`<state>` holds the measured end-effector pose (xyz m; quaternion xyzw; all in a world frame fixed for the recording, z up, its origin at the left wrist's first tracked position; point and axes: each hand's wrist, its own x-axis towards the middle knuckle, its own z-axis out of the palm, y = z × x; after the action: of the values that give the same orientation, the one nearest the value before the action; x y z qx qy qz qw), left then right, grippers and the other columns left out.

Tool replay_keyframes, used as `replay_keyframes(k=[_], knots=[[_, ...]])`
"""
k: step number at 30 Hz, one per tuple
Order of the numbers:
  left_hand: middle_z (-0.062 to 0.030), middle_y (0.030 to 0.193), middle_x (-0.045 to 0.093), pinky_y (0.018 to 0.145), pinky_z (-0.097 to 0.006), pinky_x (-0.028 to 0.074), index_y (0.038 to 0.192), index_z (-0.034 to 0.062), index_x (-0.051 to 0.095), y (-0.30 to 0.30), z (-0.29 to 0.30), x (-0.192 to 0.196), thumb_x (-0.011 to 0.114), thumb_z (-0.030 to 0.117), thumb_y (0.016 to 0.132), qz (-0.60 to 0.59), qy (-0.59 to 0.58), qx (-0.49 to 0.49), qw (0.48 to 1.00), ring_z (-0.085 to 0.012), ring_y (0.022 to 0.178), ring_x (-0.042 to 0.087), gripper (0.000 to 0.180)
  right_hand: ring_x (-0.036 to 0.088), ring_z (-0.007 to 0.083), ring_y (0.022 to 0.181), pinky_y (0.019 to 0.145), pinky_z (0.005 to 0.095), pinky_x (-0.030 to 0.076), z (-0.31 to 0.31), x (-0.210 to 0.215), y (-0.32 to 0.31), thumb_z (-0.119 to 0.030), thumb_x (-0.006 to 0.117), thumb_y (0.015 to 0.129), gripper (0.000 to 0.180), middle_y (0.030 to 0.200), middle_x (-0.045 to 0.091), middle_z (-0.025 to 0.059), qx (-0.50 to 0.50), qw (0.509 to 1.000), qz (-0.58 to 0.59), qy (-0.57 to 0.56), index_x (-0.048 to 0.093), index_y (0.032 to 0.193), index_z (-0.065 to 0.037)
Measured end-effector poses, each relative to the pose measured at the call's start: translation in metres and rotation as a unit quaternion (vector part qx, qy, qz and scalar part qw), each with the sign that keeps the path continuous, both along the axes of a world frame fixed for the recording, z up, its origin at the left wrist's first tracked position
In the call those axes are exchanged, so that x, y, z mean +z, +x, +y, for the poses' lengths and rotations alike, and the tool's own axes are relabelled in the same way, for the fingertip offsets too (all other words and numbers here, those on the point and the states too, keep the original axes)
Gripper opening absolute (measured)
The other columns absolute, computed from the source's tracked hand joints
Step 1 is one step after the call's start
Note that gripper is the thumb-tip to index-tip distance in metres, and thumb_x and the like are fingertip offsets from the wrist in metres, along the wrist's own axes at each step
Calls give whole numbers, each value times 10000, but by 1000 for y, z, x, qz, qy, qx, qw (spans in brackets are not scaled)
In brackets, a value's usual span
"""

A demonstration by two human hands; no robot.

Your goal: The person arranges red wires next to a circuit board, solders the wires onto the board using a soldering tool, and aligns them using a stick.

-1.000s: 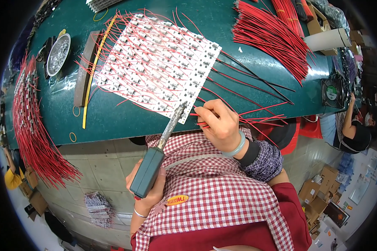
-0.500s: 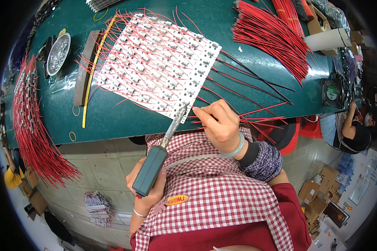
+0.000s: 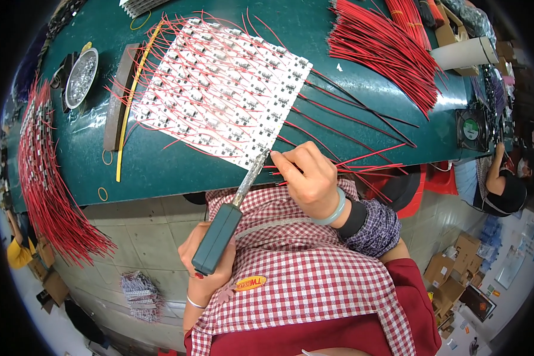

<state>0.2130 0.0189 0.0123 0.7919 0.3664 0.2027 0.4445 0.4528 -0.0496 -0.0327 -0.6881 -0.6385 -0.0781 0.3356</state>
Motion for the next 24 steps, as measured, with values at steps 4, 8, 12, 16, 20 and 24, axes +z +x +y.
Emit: replay_keyframes(k=[4,8,12,16,20,24], knots=[[-152,834,661,637,-331,544,842,-57,678,3,0,3,726,-63,656,-4,-1,16,1000,-300,685,682,192,578,201,747,548,288,478,1,1,-1,-53,660,677,296,804,548,57,-1,1000,-15,-5,696,956,37],[-164,849,670,633,-346,554,846,-63,682,-6,-1,-1,721,-68,650,-15,21,8,1000,-316,693,689,199,586,209,694,511,304,472,2,5,-4,55,680,636,329,783,602,64,-14,1000,12,-1,720,961,19],[-178,880,686,642,-353,564,861,-66,690,-5,-2,-1,720,-71,648,-42,88,20,995,-322,714,702,215,586,212,699,512,308,473,2,5,-6,61,674,628,342,789,601,68,-18,1000,6,-8,716,965,22],[-185,906,696,665,-338,567,885,-76,691,-3,-2,3,712,-74,650,-13,22,21,999,-311,736,713,236,588,214,708,519,310,475,3,6,-6,66,669,617,357,791,601,72,-20,1000,7,-7,714,968,24],[-181,900,694,679,-327,565,881,-82,681,-3,-2,3,715,-68,648,-8,16,20,1000,-307,742,713,236,590,216,714,526,312,478,3,6,-6,68,668,614,360,792,601,73,-14,1000,10,-10,716,968,24],[-175,869,686,663,-331,557,859,-77,673,-3,0,1,722,-64,647,-12,23,3,1000,-304,729,706,218,573,203,754,556,285,488,2,2,-3,-45,659,683,284,807,537,62,-5,1000,-21,-7,692,953,38]])
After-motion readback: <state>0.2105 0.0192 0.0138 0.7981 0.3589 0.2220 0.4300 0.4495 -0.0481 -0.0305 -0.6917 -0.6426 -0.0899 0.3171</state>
